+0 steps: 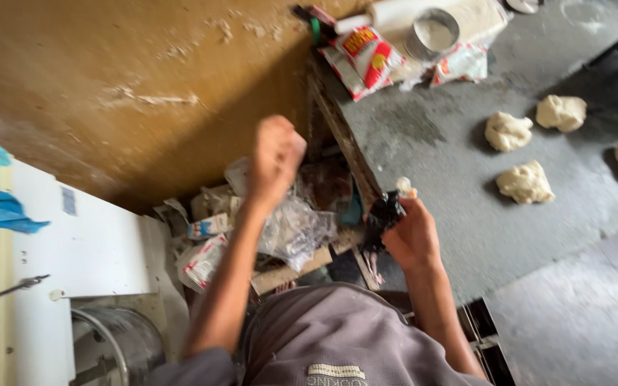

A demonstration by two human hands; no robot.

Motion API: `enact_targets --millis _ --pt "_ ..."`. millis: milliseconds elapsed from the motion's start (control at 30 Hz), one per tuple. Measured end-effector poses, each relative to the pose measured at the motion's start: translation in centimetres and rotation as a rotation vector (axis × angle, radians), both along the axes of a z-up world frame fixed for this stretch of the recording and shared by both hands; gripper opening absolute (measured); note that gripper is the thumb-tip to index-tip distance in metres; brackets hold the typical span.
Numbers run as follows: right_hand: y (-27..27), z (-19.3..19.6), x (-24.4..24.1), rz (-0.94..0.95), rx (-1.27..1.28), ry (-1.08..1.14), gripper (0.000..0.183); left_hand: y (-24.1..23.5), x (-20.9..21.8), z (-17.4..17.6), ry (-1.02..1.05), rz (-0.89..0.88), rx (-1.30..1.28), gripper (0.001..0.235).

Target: The person kneads and rolls small pieces of dough into cylindrical shapes on a countertop, placing them into a metal tray. Later, the person uses a piping bag to write a message on a small chocolate cake.

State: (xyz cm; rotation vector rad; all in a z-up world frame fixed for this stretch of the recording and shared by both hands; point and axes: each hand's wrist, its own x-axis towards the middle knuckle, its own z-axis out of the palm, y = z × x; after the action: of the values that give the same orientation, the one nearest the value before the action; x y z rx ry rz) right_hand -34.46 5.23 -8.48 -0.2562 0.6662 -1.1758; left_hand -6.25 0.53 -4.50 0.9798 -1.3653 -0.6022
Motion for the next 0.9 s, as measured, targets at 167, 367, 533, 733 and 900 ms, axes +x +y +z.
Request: enact_targets --millis 167,367,533,733,900 --pt "2.3 2.2 0.0 0.084 -0.089 0.083 0.042 5.5 -9.8 -4.1 0.087 -0.394 0.656 0.072" --pt "3.2 3.1 -1.9 0.146 -0.169 0.172 0.058 4.1 -10.6 -5.9 0.358 -0.237 1.007 0.043" --pt "1.9 1.7 -9.3 -0.202 -0.034 0.373 0.053 -1.9 -8.3 -7.1 0.662 -0.273 0.966 0.021" --pt "3.5 2.0 -15.9 -0.573 0.159 0.504 0.045 -21.4 -8.7 -5.1 0.737 -0.409 0.687 0.034" --pt "3.7 2.2 -16.1 -0.67 0.268 0.568 0.042 -38.6 -10.7 -4.7 0.931 -0.532 0.662 0.068"
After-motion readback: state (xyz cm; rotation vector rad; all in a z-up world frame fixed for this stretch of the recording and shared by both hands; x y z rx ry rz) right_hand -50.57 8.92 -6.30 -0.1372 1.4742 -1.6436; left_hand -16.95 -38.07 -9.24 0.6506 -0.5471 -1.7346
